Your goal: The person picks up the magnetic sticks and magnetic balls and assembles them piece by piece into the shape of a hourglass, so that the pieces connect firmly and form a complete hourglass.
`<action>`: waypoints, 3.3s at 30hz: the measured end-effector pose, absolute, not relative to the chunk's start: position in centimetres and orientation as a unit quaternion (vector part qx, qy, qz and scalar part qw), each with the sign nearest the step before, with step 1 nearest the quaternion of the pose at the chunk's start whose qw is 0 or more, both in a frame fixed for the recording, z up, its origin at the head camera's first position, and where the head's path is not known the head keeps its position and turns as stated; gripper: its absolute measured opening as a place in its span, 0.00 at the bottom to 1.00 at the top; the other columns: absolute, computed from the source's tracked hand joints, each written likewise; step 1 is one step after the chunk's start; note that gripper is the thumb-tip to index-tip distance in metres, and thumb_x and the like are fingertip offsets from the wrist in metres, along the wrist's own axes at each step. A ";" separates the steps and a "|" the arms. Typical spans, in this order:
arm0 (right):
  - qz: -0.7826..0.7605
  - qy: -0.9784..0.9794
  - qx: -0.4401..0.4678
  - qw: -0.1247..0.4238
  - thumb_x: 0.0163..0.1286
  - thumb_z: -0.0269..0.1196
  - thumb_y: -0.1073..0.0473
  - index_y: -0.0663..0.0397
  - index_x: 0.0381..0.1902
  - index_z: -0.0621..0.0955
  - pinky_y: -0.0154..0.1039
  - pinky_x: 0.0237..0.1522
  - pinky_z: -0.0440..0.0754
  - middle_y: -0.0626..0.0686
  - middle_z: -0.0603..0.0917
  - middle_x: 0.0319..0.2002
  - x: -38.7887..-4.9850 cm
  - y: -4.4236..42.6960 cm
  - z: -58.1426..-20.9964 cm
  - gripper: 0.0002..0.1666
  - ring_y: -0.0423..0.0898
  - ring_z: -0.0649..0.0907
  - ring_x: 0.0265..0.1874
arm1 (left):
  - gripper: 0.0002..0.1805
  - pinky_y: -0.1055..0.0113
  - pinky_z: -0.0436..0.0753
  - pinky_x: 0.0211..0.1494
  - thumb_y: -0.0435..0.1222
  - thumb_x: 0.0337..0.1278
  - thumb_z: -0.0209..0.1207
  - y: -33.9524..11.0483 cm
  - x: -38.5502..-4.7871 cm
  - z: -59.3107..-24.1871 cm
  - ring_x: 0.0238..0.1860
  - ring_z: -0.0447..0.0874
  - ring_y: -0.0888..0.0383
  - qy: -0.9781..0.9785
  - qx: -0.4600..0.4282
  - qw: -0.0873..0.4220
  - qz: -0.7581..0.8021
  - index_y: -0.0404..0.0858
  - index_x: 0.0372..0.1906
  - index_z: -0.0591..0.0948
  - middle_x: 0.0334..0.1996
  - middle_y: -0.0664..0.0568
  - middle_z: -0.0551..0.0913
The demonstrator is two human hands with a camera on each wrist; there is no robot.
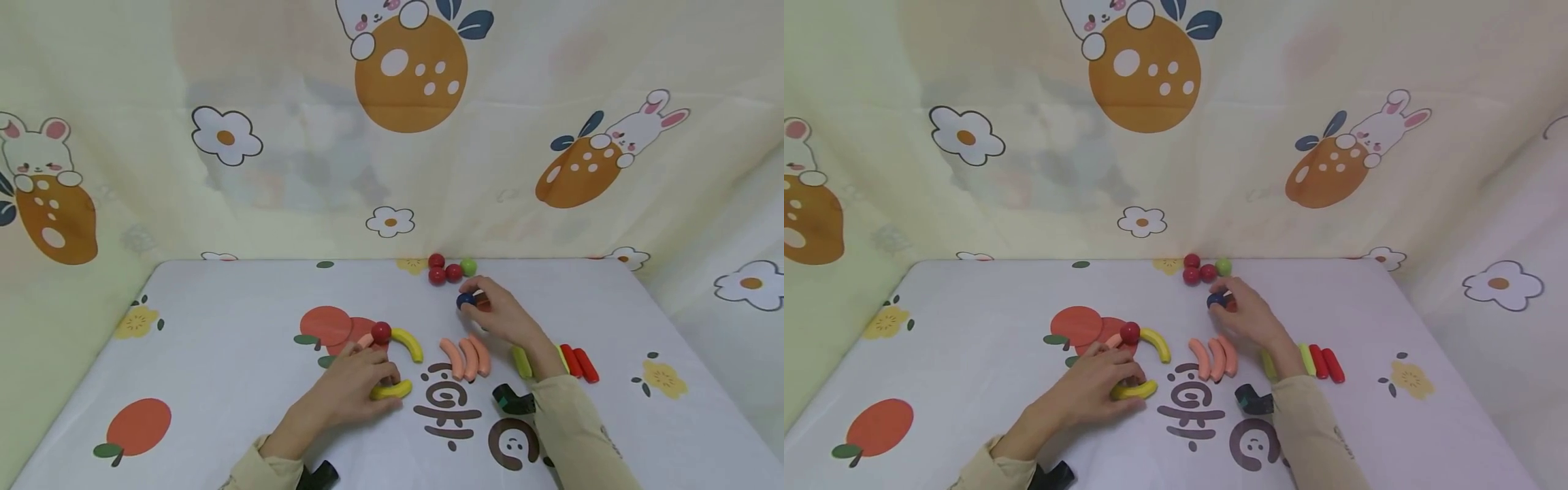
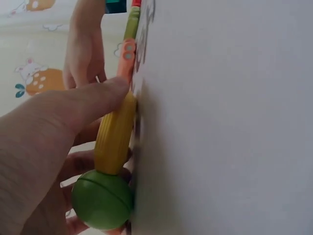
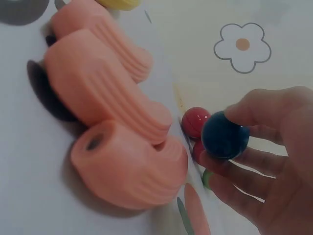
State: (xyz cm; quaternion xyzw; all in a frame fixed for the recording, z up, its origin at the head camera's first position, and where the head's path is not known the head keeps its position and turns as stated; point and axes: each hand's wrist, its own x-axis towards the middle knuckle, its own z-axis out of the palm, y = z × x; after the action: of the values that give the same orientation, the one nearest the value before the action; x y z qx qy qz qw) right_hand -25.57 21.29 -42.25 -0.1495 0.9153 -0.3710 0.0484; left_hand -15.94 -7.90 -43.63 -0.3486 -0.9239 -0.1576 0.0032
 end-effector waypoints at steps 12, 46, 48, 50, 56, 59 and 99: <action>-0.351 0.921 -0.152 0.077 0.65 0.62 0.54 0.48 0.55 0.73 0.50 0.53 0.79 0.51 0.78 0.52 -24.6 20.5 -42.0 0.21 0.51 0.79 0.49 | 0.13 0.63 0.62 0.46 0.55 0.47 0.65 -7.1 -15.6 -44.0 0.29 0.65 0.68 -0.935 -0.324 0.040 -0.139 0.54 0.32 0.80 0.23 0.65 0.67; -0.349 0.871 -0.275 0.208 0.64 0.63 0.52 0.43 0.52 0.75 0.43 0.48 0.77 0.42 0.79 0.45 -21.9 16.4 -40.1 0.18 0.44 0.79 0.44 | 0.09 0.56 0.68 0.51 0.50 0.48 0.66 -8.0 -16.2 -43.2 0.27 0.68 0.71 -0.928 -0.327 -0.011 -0.177 0.51 0.29 0.80 0.21 0.67 0.72; -0.350 0.867 -0.288 0.207 0.64 0.63 0.52 0.42 0.51 0.74 0.44 0.48 0.77 0.43 0.79 0.45 -21.8 16.1 -40.0 0.18 0.44 0.79 0.44 | 0.09 0.56 0.68 0.51 0.50 0.48 0.66 -8.0 -16.3 -43.3 0.27 0.69 0.71 -0.928 -0.328 -0.014 -0.178 0.51 0.29 0.80 0.21 0.67 0.72; -0.348 0.864 -0.300 0.205 0.63 0.64 0.52 0.42 0.50 0.74 0.44 0.47 0.78 0.43 0.80 0.44 -21.7 15.9 -39.9 0.18 0.44 0.78 0.43 | 0.09 0.56 0.68 0.51 0.49 0.49 0.66 -8.0 -16.3 -43.3 0.27 0.69 0.71 -0.927 -0.328 -0.017 -0.180 0.51 0.29 0.80 0.21 0.67 0.72; -0.340 0.865 -0.311 0.197 0.62 0.65 0.52 0.38 0.48 0.74 0.42 0.46 0.79 0.39 0.79 0.42 -21.3 15.4 -39.8 0.16 0.43 0.79 0.43 | 0.08 0.59 0.67 0.49 0.49 0.51 0.63 -8.3 -16.3 -42.9 0.28 0.68 0.69 -0.927 -0.322 -0.031 -0.191 0.52 0.30 0.78 0.22 0.66 0.72; -0.340 0.867 -0.304 0.203 0.62 0.65 0.52 0.37 0.47 0.75 0.39 0.44 0.79 0.38 0.79 0.42 -21.1 15.2 -39.6 0.17 0.42 0.79 0.44 | 0.08 0.60 0.66 0.48 0.49 0.51 0.63 -8.4 -16.3 -42.8 0.27 0.68 0.69 -0.924 -0.323 -0.037 -0.199 0.52 0.30 0.77 0.22 0.66 0.72; -0.315 0.899 -0.257 0.160 0.68 0.58 0.52 0.45 0.48 0.76 0.34 0.26 0.78 0.42 0.79 0.35 -20.6 13.4 -40.8 0.12 0.41 0.79 0.26 | 0.06 0.69 0.67 0.39 0.48 0.50 0.63 -9.4 -17.0 -42.4 0.26 0.68 0.71 -0.910 -0.356 -0.052 -0.207 0.54 0.27 0.78 0.21 0.69 0.73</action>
State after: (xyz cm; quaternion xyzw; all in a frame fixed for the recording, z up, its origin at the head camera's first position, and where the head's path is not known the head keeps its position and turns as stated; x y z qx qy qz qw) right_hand -20.61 13.38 -40.78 -0.2574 0.8993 -0.3153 0.1602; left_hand -16.96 -9.43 -42.41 -0.3558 -0.9098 -0.2070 -0.0522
